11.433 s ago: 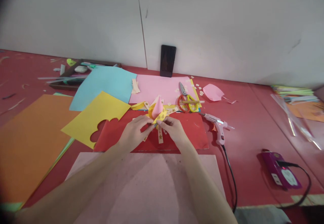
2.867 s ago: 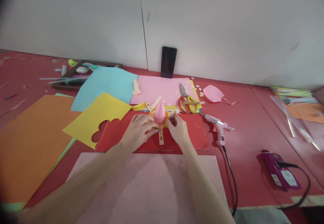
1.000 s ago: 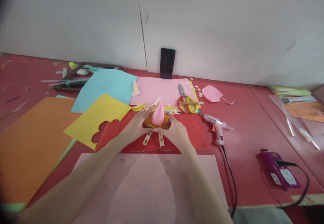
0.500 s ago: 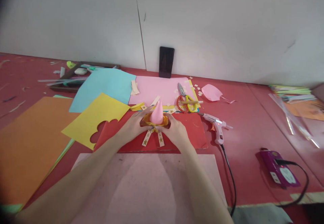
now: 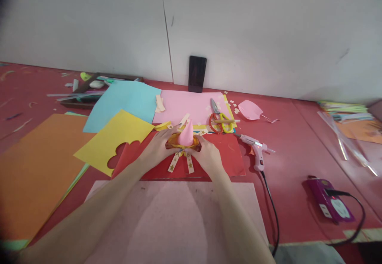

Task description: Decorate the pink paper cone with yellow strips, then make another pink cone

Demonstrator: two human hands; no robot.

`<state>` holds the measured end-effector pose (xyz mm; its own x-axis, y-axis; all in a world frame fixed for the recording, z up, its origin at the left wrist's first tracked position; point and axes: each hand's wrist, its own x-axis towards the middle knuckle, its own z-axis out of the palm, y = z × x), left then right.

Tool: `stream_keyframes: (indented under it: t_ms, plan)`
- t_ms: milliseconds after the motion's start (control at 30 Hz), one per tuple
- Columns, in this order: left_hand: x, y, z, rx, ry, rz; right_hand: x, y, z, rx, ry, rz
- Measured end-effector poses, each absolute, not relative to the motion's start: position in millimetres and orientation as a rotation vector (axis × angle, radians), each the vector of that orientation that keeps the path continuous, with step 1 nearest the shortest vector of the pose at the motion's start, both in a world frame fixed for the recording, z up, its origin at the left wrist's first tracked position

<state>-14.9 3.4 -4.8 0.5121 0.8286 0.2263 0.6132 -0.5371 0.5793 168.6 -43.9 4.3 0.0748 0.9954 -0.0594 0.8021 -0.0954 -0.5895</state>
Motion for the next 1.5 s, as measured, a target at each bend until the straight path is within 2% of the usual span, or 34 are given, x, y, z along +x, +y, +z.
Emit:
stream_keyframes:
  t_ms: [733,1067,1500]
  plan:
    - [-14.6,-1.1,5.4,2.216,1.051,0.569,176.2,-44.1,5.8,-1.822,-1.714,0.880]
    - [-14.2,2.9,-0.5,2.170,1.000,0.621,173.9,-44.7,4.6,-1.851,-1.769,0.803]
    - [-8.9,0.0,-2.2,2.142,1.217,0.665,174.2,-44.3,-0.6,-1.922,-1.789,0.754]
